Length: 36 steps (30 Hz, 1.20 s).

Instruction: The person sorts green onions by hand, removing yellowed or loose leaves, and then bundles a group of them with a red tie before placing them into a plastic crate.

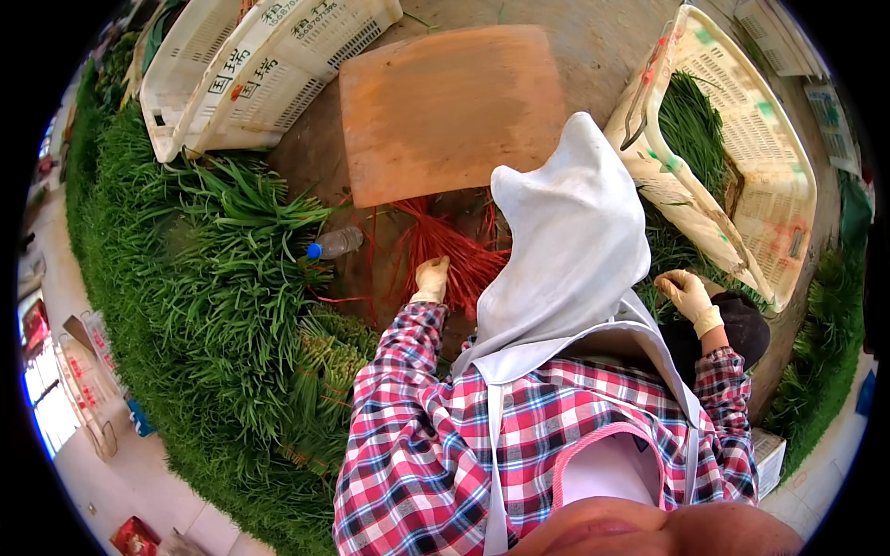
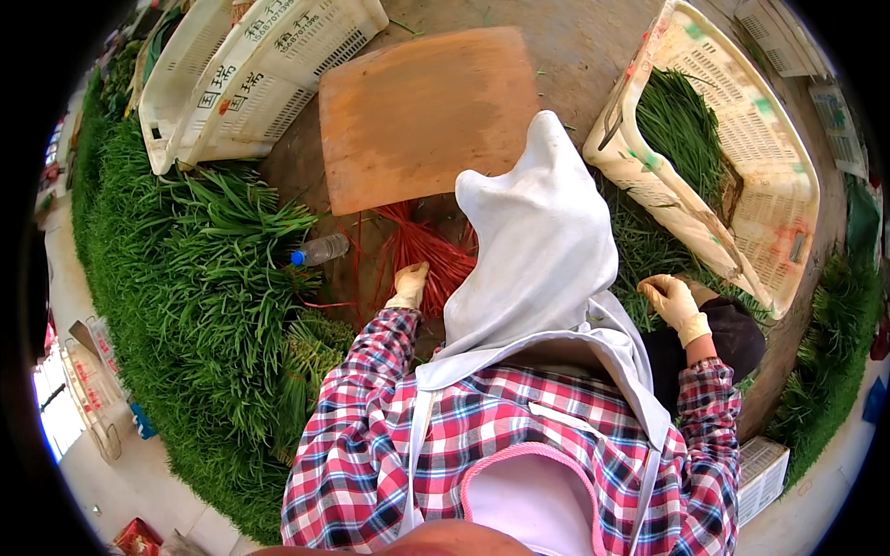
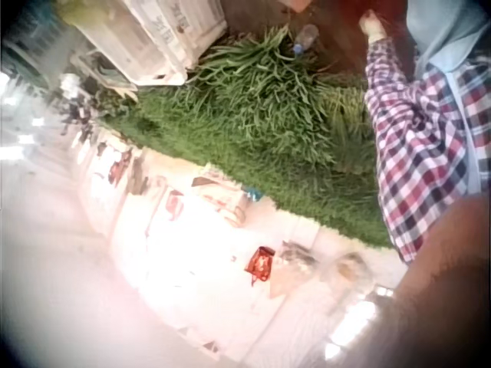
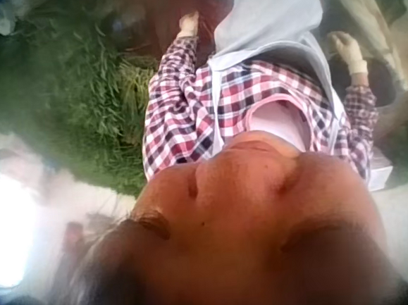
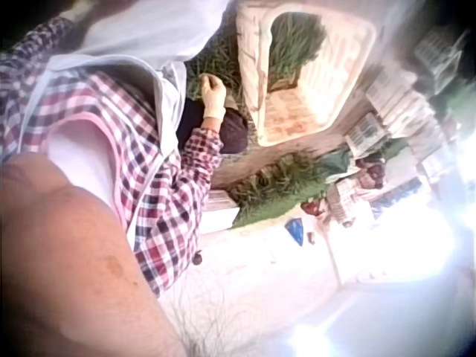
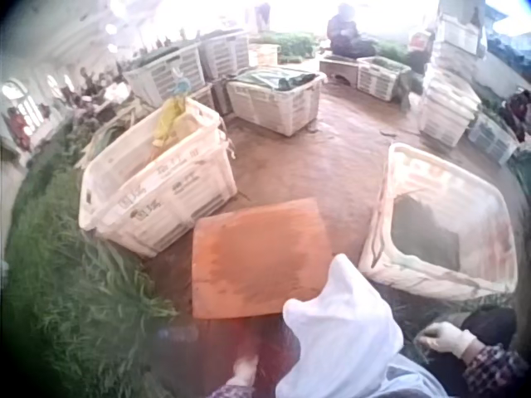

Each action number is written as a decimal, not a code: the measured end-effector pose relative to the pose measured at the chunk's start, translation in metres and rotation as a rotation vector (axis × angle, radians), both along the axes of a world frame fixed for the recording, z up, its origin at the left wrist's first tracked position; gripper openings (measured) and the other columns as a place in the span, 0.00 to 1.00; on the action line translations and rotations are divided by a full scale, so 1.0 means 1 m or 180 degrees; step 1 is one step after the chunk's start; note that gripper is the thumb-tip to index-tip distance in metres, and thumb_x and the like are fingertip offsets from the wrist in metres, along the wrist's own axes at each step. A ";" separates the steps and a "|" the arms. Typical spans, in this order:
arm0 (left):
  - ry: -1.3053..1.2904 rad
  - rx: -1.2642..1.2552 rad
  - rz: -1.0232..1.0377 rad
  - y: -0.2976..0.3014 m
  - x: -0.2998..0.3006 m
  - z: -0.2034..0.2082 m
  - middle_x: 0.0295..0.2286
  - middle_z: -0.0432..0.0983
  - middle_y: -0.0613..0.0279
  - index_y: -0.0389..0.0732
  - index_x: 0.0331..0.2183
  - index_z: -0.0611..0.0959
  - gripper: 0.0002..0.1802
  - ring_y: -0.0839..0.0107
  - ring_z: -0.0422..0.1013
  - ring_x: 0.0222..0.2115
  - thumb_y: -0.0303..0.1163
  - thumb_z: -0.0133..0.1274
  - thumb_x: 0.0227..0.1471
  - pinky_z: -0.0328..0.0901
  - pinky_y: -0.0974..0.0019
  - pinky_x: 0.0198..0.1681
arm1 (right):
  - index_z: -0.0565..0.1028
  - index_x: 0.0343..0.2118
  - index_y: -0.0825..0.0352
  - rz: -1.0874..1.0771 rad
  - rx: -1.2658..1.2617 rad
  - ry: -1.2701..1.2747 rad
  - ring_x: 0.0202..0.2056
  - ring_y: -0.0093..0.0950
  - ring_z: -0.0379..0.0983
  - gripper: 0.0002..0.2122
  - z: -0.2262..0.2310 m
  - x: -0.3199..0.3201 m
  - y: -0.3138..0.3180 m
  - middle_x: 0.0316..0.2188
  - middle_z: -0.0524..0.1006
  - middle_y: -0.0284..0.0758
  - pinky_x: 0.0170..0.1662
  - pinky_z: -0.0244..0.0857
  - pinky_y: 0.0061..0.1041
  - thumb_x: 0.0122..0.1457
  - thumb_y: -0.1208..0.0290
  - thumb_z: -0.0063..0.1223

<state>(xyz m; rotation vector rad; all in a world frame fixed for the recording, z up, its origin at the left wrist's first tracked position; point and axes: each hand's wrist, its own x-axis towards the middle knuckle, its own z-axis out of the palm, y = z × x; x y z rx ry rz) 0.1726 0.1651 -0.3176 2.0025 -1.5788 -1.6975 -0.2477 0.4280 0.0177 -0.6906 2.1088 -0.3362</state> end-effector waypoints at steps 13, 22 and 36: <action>0.0070 0.0486 -0.2756 -0.011 0.074 0.072 0.29 0.81 0.62 0.42 0.40 0.85 0.14 0.68 0.73 0.27 0.38 0.55 0.54 0.68 0.61 0.30 | 0.79 0.40 0.71 0.0391 -0.0365 0.0173 0.32 0.23 0.76 0.10 0.022 0.020 -0.021 0.31 0.81 0.37 0.37 0.71 0.24 0.61 0.69 0.55; 0.0136 -0.2079 -0.2902 -0.040 0.035 0.220 0.29 0.78 0.49 0.40 0.31 0.83 0.06 0.53 0.75 0.32 0.31 0.55 0.51 0.70 0.56 0.35 | 0.81 0.36 0.67 0.1080 -0.0688 0.0666 0.36 0.41 0.77 0.11 0.038 0.033 -0.014 0.33 0.80 0.44 0.41 0.71 0.33 0.56 0.66 0.56; 0.0413 -0.3440 -0.2155 -0.228 -0.120 0.278 0.34 0.80 0.54 0.36 0.38 0.84 0.09 0.60 0.75 0.38 0.28 0.55 0.56 0.69 0.64 0.45 | 0.80 0.36 0.66 0.0330 -0.1462 0.0746 0.37 0.38 0.77 0.08 0.124 0.043 0.018 0.34 0.79 0.40 0.42 0.72 0.32 0.57 0.68 0.57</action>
